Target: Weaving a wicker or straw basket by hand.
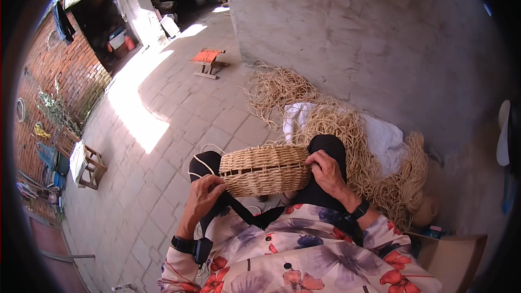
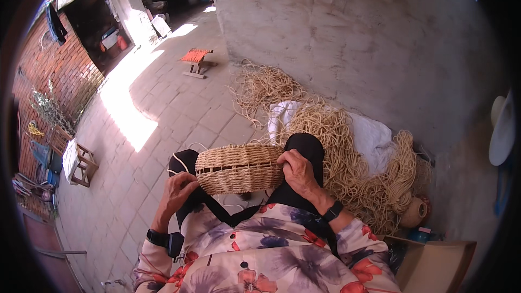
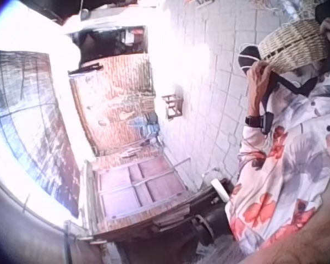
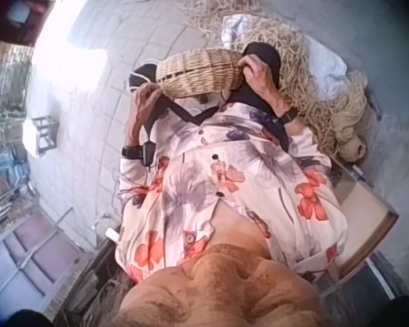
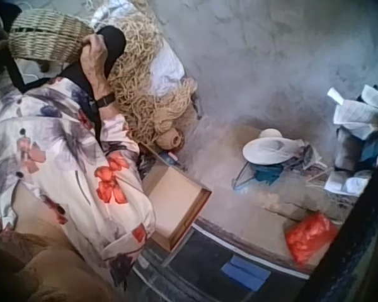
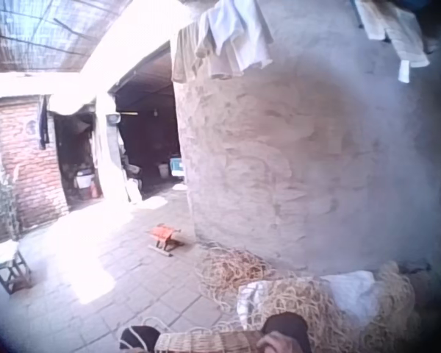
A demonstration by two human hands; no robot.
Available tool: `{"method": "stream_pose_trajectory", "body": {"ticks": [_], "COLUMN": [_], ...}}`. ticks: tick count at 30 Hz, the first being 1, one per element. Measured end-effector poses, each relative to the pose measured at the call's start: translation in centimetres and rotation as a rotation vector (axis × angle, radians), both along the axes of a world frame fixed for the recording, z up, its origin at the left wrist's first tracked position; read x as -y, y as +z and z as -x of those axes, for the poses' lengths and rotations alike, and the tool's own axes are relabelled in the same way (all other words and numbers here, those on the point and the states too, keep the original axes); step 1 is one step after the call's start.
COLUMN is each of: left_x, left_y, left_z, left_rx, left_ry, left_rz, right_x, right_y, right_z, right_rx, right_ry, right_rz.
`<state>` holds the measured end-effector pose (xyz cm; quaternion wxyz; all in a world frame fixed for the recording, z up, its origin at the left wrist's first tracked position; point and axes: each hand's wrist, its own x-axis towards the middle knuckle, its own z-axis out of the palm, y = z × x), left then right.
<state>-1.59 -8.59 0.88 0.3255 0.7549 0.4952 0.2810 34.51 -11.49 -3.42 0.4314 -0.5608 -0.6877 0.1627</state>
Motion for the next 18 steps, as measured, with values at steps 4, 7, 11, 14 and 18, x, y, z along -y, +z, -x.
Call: {"method": "stream_pose_trajectory", "body": {"ticks": [4,7,11,14,18], "left_x": [0.5,0.4,0.1,0.0,-0.3], "left_y": [0.0,0.1,-0.1,-0.1,-0.1], "left_z": [0.4,0.3,0.4,0.4,0.7], "left_rx": [0.015,0.03,0.027,0.022,-0.002], "left_ry": [0.028,0.035,0.006,0.016,0.041], "left_rz": [0.028,0.02,0.03,0.038,0.045], "right_x": [-0.1,-0.1,-0.2,-0.3,-1.0], "right_y": [-0.1,0.3,2.3,4.2,5.1], "right_z": [0.5,0.5,3.0,5.5,7.6], "right_rx": [-0.022,0.044,0.045,0.127,0.319], "right_ry": [0.018,0.042,0.055,0.172,0.268], "right_rz": [0.007,0.007,-0.165,-0.217,-0.231]}}
